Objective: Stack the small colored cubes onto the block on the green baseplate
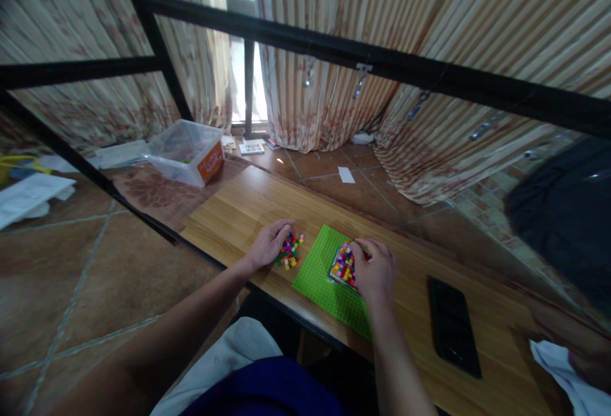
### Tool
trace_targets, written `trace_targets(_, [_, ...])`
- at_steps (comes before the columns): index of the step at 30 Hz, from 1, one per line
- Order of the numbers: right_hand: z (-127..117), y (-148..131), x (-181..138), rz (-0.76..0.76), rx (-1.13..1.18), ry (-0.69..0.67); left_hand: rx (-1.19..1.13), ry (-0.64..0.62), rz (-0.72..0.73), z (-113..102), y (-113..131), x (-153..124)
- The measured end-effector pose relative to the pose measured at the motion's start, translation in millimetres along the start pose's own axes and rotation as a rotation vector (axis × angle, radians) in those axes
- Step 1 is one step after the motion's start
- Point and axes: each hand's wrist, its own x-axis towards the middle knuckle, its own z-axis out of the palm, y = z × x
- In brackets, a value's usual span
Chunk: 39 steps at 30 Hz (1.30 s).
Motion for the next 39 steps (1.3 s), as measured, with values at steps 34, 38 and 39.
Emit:
trace_targets(34, [24,-76,-7,-0.404,-0.055,-0.207,0.035,0.018,-0.001,1,-1,1])
trace_targets(38, [49,-87,-5,-0.404,-0.190,-0.388,0.029,0.026,0.009,1,-1,1])
trace_targets(39, [54,-87,-4,-0.400,-0.225,-0.425,0.026,0.024,0.008,1,0,1])
